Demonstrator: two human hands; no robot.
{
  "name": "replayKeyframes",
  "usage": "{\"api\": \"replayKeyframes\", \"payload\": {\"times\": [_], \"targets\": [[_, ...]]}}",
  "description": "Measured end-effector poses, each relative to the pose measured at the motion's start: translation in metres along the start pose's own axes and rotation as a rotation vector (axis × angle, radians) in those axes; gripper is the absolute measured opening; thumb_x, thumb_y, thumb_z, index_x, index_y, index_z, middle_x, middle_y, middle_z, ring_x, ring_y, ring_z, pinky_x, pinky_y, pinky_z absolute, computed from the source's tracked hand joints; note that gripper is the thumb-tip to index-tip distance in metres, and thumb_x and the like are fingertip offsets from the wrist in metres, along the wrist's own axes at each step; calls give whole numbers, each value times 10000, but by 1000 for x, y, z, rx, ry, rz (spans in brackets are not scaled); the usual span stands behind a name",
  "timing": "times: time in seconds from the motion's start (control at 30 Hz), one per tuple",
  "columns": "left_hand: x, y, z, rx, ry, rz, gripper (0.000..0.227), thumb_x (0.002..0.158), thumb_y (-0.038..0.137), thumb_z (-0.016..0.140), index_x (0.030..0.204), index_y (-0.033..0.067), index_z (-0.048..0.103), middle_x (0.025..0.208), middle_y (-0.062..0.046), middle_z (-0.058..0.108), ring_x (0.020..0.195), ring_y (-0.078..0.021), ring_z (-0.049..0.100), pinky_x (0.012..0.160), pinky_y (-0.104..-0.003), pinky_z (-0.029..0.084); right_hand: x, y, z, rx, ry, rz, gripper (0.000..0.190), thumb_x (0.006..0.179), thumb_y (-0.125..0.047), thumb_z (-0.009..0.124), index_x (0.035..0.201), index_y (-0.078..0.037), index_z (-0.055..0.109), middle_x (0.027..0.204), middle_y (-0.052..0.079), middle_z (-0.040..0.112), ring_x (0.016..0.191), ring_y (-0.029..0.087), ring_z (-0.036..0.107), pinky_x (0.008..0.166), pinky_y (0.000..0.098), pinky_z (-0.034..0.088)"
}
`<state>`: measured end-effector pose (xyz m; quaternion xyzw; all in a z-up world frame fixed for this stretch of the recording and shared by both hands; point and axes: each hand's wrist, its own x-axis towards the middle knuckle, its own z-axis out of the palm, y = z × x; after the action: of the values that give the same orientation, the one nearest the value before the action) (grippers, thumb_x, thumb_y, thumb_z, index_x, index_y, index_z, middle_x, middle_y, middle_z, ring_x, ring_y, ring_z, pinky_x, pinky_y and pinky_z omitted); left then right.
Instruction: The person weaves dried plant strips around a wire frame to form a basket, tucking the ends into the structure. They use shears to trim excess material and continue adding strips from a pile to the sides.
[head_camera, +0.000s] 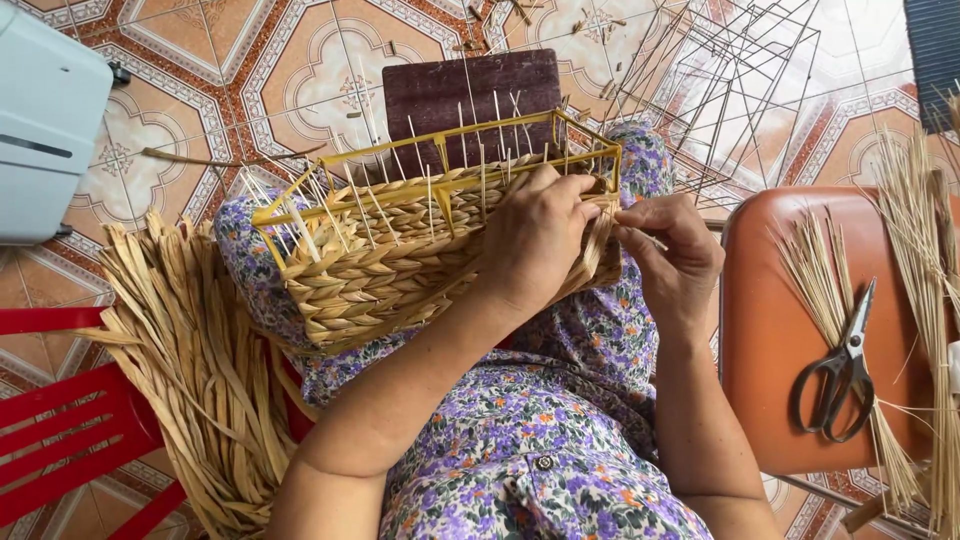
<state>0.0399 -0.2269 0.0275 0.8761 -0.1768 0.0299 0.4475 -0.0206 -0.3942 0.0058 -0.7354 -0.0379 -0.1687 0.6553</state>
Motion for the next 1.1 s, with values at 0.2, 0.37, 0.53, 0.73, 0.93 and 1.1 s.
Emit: {"api": "replayKeyframes", "payload": {"times": [0.2, 0.37, 0.53, 0.73, 0.93, 1.1], "targets": [[-2, 0, 10, 224, -12, 13, 184, 892, 198, 774, 956, 32, 725, 920, -86, 647, 883, -233, 620, 712, -358, 573, 20, -31, 3, -363, -120, -112, 128, 911, 24, 789, 1016, -14, 727, 1022, 71, 677, 926, 119, 671, 763, 243, 560], [-17, 0, -10, 330, 123, 236, 228, 889, 199, 766, 1055, 52, 711, 950, -54, 615, 938, -231, 577, 795, -393, 557, 56, -13, 4, -269, -296, 34, 45, 1067, -12, 616, 1086, -45, 593, 1085, 32, 749, 947, 135, 723, 796, 256, 588], [-37, 2, -21, 305, -18, 264, 693, 870, 324, 748, 1392, -75, 527, 941, -130, 637, 868, -259, 605, 763, -400, 566, 68, -7, 13, -598, -283, 1, 57, 1031, -58, 674, 1054, -31, 629, 854, 74, 708, 735, 152, 691, 666, 294, 549], [-27, -7, -59, 131, -323, 117, 444, 1016, 166, 653, 1414, 2, 544, 914, -112, 733, 670, -195, 678, 613, -322, 600, 60, -15, -15, -315, -249, 146, 100, 1090, -84, 618, 1171, -81, 677, 983, 17, 740, 756, 91, 644, 661, 242, 544], [-5, -30, -115, 16, -347, 56, 234, 900, 288, 752, 1090, 152, 760, 816, -9, 736, 625, -124, 630, 573, -278, 558, 58, -49, 10, -534, -511, -100, 330, 917, -128, 736, 1244, -86, 714, 1113, 62, 726, 869, 146, 712, 718, 278, 592], [-8, 20, -139, 246, 43, 351, 212, 880, 322, 799, 973, 132, 778, 800, -24, 679, 767, -195, 559, 619, -314, 496, 61, -22, 15, -670, -486, -133, 206, 911, -156, 804, 1089, -84, 729, 928, 95, 696, 787, 231, 703, 684, 355, 554]]}}
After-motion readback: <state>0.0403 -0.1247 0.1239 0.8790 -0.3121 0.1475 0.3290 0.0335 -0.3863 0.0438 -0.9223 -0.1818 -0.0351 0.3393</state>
